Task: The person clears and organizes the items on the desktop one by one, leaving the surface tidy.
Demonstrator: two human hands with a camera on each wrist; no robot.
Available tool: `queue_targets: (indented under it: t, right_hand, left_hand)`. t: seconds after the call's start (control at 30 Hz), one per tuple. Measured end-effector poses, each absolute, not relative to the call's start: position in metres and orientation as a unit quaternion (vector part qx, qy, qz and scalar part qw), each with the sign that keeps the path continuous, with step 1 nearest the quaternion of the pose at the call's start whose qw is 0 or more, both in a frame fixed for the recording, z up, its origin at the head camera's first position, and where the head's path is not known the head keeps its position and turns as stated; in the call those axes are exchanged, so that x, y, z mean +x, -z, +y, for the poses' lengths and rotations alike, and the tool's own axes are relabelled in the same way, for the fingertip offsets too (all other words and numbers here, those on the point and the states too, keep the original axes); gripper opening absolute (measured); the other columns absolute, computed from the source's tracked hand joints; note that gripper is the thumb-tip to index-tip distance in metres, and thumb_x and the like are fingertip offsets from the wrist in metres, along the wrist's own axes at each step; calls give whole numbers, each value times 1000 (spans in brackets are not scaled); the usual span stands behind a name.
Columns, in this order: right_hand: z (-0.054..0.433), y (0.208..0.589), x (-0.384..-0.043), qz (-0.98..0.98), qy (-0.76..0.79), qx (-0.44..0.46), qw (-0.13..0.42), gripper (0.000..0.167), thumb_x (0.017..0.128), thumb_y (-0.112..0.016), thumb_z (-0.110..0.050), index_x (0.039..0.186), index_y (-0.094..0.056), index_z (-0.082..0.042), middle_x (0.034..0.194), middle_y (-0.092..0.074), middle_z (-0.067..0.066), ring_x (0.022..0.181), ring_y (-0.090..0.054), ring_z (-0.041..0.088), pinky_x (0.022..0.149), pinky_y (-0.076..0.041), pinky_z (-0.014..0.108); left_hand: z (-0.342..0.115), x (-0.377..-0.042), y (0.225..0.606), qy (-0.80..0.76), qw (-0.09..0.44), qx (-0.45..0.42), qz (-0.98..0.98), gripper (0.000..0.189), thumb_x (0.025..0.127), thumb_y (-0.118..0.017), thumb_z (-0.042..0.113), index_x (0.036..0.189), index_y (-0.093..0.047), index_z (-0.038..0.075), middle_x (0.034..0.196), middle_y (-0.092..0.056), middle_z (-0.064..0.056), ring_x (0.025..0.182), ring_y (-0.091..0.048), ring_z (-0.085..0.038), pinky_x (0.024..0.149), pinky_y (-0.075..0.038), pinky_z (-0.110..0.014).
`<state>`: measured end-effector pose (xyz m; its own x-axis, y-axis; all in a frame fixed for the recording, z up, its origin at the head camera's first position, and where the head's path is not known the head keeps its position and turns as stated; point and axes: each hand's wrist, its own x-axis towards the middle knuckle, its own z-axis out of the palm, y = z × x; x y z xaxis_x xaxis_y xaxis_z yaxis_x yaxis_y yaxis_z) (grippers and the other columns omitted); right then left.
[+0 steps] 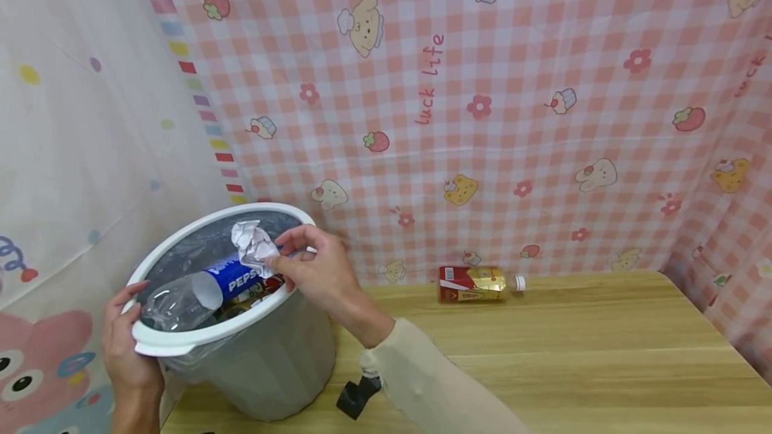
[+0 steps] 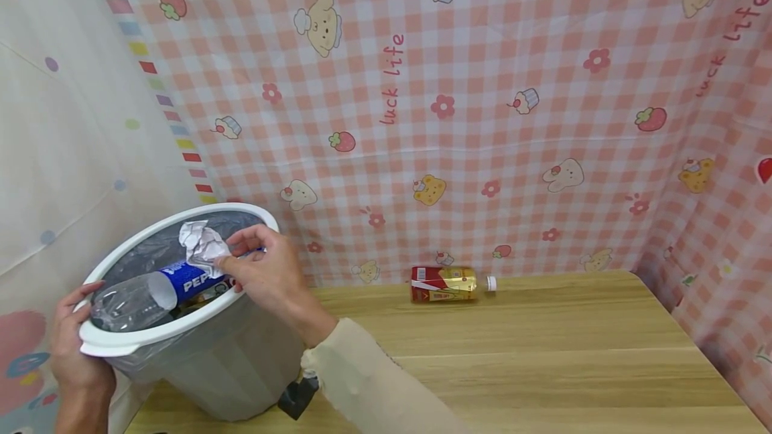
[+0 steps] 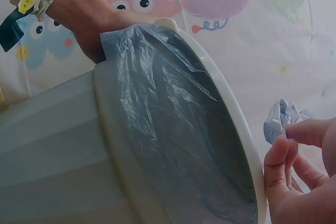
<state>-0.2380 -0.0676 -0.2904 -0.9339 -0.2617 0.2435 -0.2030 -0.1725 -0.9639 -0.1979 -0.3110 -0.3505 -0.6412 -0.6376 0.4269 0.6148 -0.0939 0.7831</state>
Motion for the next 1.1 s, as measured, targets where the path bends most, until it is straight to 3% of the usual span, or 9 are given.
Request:
queue_targets:
  t: [0.63, 1.1]
  right_hand:
    - [-68, 286, -234, 664, 731, -159, 13, 15, 86, -76, -7, 97, -66, -12, 82, -60, 0, 54, -58, 13, 50, -44, 24]
    - [-55, 292, -232, 655, 728, -200, 26, 21, 89, -75, -16, 108, -65, -15, 96, -60, 0, 62, -62, 15, 59, -47, 28]
  left_hand:
    - [-310, -199, 350, 746, 422, 15, -515, 36, 99, -34, 6, 111, -68, 4, 114, -62, -10, 85, -61, -10, 71, -49, -14]
    - [-310, -199, 350, 735, 425, 22, -529, 36, 99, -33, 7, 112, -68, 4, 118, -61, -9, 95, -58, -13, 77, -46, -14]
